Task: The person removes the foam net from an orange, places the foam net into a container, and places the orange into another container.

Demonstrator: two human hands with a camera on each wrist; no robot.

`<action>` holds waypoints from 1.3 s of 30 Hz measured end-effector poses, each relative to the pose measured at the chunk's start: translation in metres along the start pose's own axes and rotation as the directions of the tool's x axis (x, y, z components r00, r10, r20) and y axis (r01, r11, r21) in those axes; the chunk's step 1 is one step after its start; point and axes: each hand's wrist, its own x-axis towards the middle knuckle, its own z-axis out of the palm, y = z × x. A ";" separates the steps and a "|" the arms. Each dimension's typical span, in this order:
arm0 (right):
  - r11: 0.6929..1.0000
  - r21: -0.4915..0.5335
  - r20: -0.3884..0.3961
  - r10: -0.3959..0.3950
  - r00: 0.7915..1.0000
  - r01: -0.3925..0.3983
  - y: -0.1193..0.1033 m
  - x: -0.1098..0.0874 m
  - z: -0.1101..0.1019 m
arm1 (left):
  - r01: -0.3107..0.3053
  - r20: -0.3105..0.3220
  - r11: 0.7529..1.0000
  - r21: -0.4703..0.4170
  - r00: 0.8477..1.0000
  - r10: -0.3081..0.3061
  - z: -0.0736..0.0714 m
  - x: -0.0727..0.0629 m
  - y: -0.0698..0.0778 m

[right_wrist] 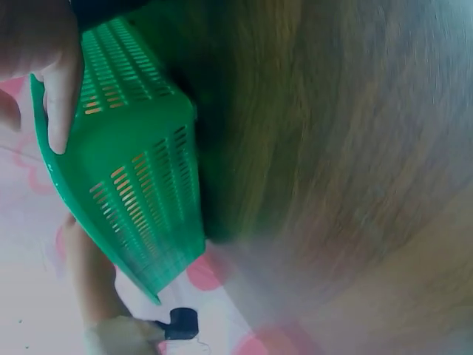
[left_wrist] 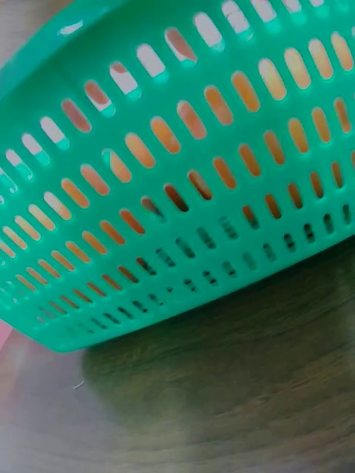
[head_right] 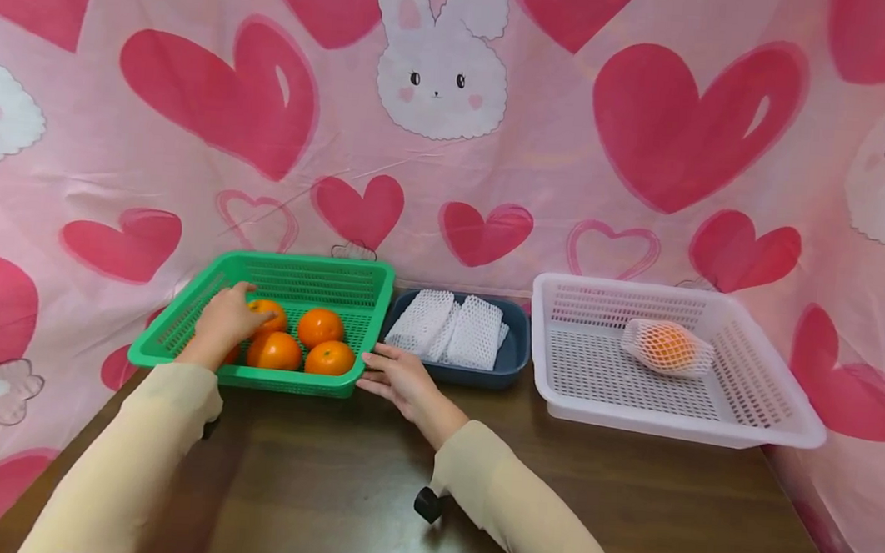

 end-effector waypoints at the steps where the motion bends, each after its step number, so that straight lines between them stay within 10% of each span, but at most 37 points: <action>1: 1.000 -0.010 0.000 0.002 1.000 -0.002 -0.001 0.000 -0.002 | -0.010 -0.010 1.000 -0.009 1.000 0.010 0.000 -0.002 0.002; 16: 0.994 -0.086 0.149 0.081 0.986 -0.068 -0.021 -0.019 -0.023 | -0.158 -0.048 0.985 -0.066 0.987 0.155 0.011 -0.025 0.039; 30: 0.930 -0.362 0.399 0.097 0.912 0.059 -0.045 -0.045 -0.062 | -0.333 -0.003 0.931 -0.150 0.942 0.337 0.029 -0.051 0.091; 39: 0.895 -0.414 0.339 -0.016 0.941 0.164 -0.075 -0.064 -0.091 | -0.406 -0.003 0.892 -0.197 0.910 0.414 0.044 -0.064 0.121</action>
